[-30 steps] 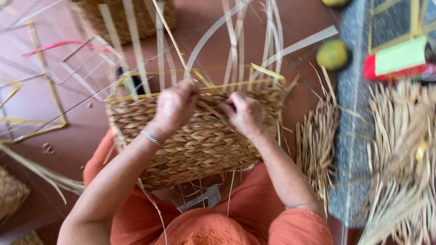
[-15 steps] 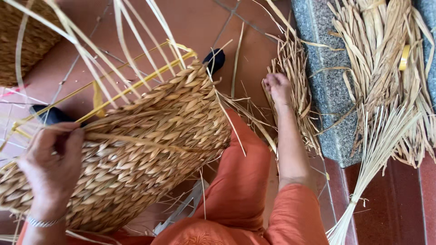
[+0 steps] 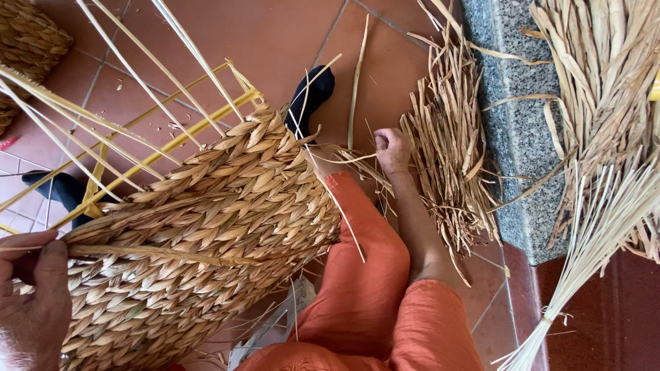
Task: The person sits on the floor with a partially woven water hyacinth basket on their lap and weaves loose strands into the rim, folding and tucking each strand around the yellow frame. They pull strands tight, rotate the basket to reach new sections, and take new strands from a pile beside them.
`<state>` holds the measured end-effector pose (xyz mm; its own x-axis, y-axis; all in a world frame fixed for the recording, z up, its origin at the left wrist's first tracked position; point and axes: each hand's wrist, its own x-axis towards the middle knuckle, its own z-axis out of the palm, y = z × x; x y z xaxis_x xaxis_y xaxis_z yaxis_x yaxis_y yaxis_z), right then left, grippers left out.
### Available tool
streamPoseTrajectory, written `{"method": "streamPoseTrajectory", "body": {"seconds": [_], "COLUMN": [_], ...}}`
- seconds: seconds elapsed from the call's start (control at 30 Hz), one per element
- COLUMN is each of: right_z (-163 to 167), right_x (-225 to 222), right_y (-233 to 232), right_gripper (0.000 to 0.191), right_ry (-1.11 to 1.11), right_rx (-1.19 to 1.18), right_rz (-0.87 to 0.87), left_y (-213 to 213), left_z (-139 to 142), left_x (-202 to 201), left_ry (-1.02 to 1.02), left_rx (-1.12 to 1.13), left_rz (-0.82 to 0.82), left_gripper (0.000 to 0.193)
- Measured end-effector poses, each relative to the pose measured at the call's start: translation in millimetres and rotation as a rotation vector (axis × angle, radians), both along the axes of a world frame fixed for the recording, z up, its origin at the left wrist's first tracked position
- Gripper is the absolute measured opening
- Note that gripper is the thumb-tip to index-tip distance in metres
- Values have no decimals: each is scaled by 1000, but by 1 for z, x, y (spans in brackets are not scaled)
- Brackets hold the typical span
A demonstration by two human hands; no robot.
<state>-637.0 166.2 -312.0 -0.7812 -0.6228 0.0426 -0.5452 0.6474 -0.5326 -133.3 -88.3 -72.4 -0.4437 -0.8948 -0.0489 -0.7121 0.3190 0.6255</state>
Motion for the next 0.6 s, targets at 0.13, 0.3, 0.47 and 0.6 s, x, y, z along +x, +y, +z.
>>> {"method": "streamPoseTrajectory", "body": {"seconds": [0.13, 0.3, 0.47, 0.6], "right_z": [-14, -35, -47, -45], "right_x": [3, -2, -17, -31], "right_y": [4, 22, 39, 49], "right_gripper": [12, 14, 11, 8], "right_ry": [-12, 75, -328, -366], "right_rx": [186, 473, 278, 80], "right_rz": [8, 11, -377, -535], "left_y": [0, 0, 1, 1], "left_z": [-8, -14, -16, -18], "left_x": [9, 20, 23, 23], "left_ry": [-20, -146, -183, -180], "left_rx": [-50, -130, -95, -100], "left_rz": [-30, -82, -26, -9], "left_gripper": [9, 18, 17, 16]}}
